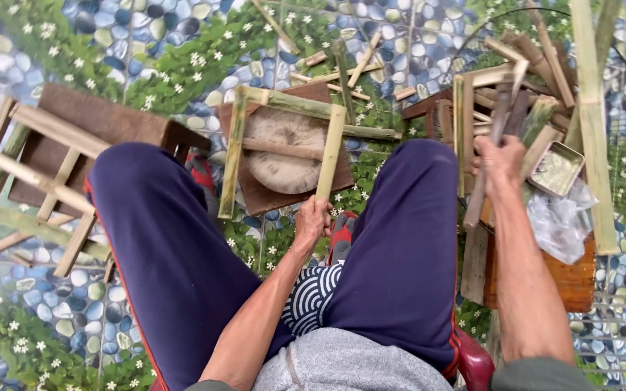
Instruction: The person assembles a small bamboo frame by hand, using a hammer to secure the joints. They repeatedly adjust the pieces and tap them into place on a wooden block.
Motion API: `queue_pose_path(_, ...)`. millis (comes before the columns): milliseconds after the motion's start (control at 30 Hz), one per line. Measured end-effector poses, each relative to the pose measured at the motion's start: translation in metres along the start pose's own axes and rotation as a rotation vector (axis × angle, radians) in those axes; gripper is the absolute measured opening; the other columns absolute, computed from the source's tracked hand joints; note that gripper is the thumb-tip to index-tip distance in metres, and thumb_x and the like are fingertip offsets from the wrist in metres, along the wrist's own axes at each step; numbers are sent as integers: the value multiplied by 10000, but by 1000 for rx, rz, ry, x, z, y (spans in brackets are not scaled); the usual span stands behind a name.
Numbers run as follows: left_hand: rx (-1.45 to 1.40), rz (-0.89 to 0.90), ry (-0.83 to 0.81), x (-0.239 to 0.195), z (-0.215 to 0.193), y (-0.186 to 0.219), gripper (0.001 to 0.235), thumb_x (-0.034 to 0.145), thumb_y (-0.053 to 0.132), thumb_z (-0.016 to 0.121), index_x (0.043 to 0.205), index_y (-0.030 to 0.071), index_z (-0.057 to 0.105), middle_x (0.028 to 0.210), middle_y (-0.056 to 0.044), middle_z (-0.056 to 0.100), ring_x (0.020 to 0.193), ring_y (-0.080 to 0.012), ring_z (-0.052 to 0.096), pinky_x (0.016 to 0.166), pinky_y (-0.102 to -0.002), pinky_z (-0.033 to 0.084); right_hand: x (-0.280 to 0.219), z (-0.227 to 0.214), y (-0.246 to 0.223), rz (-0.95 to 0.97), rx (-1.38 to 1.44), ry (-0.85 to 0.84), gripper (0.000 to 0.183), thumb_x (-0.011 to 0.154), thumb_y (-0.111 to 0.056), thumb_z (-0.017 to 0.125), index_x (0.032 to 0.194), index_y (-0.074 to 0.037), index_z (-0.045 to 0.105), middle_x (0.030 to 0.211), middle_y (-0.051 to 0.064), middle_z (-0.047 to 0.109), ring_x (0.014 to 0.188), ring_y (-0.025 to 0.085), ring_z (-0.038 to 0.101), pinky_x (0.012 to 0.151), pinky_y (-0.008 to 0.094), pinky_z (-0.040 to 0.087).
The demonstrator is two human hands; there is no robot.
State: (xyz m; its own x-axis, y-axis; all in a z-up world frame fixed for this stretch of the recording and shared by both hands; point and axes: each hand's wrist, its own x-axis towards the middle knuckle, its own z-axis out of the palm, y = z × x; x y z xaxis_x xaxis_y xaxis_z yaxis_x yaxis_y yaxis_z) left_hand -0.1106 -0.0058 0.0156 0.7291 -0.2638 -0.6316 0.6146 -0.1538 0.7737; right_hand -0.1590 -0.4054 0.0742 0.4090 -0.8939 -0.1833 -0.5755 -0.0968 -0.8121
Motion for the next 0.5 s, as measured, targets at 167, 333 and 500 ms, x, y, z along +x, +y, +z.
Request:
queue_pose_path(167,-8,16,5,4,1,-16,314,1004,323,566,856,66,671,502,-101,596,362,-182,605,346,-262,523,-112,-23,-144,-34,452,-284,292,990,-237,694,1226,-152,544,779,-35,517,544,27,523,417,220,501)
queue_pose_path(333,-3,64,7,6,2,-21,313,990,325,578,836,71,678,489,-106,600,355,-185,615,336,-268,528,-190,13,-213,-52,740,-444,265,960,-128,690,1194,-119,565,772,-6,499,543,86,528,449,330,556)
queue_pose_path(500,23,61,-13,8,-2,-21,312,974,315,570,854,51,683,509,-121,622,369,-201,622,347,-297,537,-217,106,-184,6,648,-441,225,967,-164,681,1153,-102,573,657,-47,500,436,64,520,323,269,507)
